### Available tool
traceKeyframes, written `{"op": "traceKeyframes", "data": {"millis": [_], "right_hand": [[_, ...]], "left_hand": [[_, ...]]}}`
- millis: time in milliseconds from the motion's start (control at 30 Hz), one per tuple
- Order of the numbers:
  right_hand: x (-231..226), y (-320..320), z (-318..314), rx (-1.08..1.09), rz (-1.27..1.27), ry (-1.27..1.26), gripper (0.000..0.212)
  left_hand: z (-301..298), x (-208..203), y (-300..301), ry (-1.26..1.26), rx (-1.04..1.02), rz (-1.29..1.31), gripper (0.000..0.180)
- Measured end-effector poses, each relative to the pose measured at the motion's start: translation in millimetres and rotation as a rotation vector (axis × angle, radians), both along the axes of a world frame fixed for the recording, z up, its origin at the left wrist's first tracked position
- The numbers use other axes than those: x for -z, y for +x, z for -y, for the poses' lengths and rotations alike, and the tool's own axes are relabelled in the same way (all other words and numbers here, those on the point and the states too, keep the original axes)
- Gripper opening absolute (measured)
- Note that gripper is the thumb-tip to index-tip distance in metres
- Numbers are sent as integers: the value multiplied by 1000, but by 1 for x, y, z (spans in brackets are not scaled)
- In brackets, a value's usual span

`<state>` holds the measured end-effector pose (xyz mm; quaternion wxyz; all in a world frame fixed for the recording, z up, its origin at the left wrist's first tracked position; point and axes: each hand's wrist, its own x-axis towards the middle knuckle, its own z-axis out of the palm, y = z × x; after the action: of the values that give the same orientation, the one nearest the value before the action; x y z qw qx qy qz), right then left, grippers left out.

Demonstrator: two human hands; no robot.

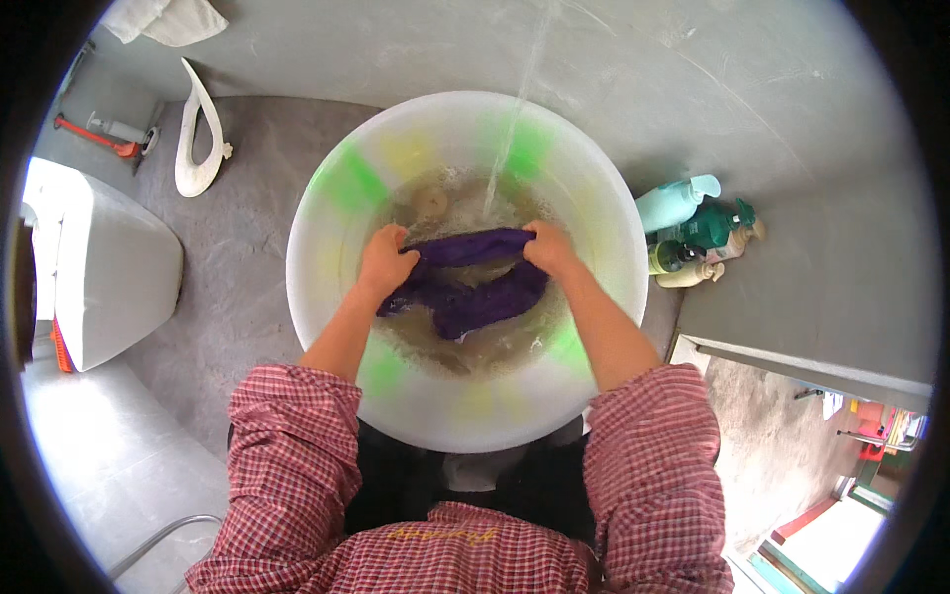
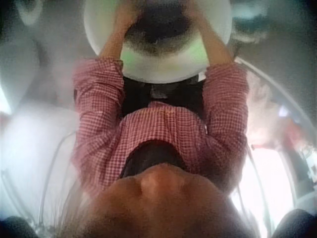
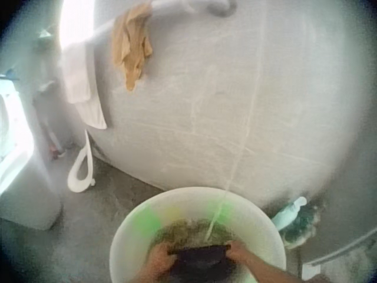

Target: The person washes a purple cloth by hand in a basin of soapy water, rinses it under running water, wrings it out, and places it on a pink chair. They also retrieve and use a mop during the process.

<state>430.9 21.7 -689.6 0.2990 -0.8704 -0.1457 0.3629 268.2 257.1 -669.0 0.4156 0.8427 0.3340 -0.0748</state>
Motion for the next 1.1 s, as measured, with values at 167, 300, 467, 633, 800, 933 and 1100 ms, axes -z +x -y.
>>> {"op": "traceKeyframes", "data": {"millis": [167, 300, 467, 633, 800, 933, 1100], "right_hand": [[51, -66, -27, -38, 557, -533, 23], [43, -71, -31, -481, 447, -431, 26], [-2, -49, -40, -385, 230, -471, 35], [-124, -48, -57, -739, 266, 49, 31], [-242, -65, -74, -591, 401, 442, 31], [-283, -62, -99, -288, 112, 615, 32], [-264, -28, -135, 57, -14, 939, 32]], "left_hand": [[30, 45, -28, 161, 184, -172, 84], [44, 52, -31, 83, 348, -223, 97], [36, 47, -10, -214, 49, 53, 64], [37, 27, -6, -870, -232, 266, 71], [45, 1, -11, -1326, -423, 317, 65], [56, -14, -11, -1506, -283, 547, 49], [73, -30, -23, -1849, -446, 626, 72]]}}
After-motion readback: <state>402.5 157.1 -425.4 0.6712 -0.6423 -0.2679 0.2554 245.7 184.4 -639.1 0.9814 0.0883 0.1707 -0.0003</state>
